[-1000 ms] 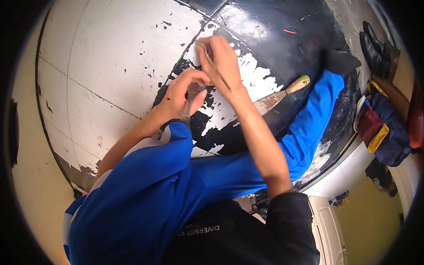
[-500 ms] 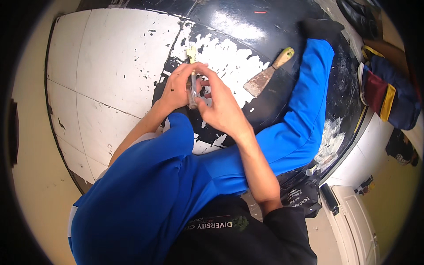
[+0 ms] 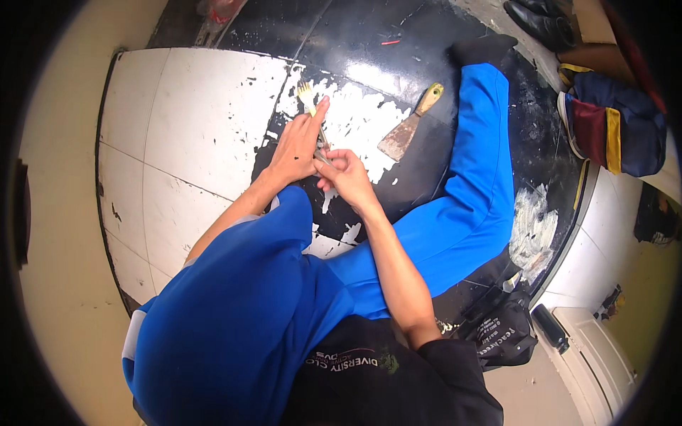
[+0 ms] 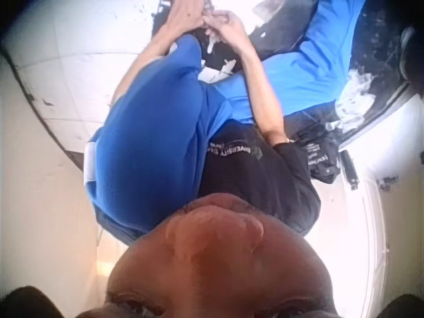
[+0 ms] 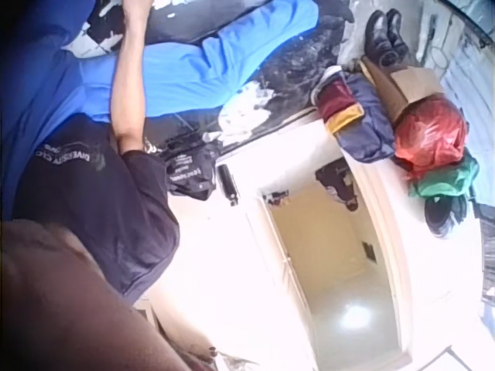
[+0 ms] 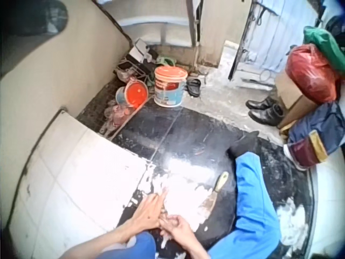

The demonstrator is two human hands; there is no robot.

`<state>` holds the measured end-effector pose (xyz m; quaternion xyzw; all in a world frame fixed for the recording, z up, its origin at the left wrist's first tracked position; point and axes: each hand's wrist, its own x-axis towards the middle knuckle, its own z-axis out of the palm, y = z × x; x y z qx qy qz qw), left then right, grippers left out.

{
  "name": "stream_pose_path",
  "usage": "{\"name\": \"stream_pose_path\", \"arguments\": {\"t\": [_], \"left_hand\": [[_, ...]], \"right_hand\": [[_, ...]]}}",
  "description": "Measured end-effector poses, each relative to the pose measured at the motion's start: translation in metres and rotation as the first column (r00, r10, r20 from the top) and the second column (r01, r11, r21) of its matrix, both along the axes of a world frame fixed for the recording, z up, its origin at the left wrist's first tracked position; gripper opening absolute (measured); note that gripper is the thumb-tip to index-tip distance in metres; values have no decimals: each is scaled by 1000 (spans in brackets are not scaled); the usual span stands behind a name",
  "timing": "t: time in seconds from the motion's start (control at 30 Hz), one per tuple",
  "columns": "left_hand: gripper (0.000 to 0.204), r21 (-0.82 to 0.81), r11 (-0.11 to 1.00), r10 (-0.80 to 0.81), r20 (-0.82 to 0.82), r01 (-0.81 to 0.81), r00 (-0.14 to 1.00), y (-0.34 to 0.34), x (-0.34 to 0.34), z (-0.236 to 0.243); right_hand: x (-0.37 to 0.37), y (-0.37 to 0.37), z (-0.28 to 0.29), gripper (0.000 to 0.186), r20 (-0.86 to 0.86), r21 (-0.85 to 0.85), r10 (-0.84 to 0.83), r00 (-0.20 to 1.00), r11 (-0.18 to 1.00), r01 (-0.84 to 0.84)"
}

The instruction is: The person scrapes pieces of white material off a black floor using a putty knife and a fork.

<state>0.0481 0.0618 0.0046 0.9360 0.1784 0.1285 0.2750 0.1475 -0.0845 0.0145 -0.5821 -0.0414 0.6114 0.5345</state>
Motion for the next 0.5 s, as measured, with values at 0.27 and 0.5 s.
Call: {"name": "stream_pose_path", "arguments": {"t": [0.27,0.5], "left_hand": [[106,-240,874,446,52,-423,893,1,-5,3],[89,-254,779,626,247,-574,740,27,-30,-23]], "right_hand": [[5,-27,-9,37,-211,94,20,977,996,0],[2,-28,8,32,-14,89,-171,985,981,172]]}}
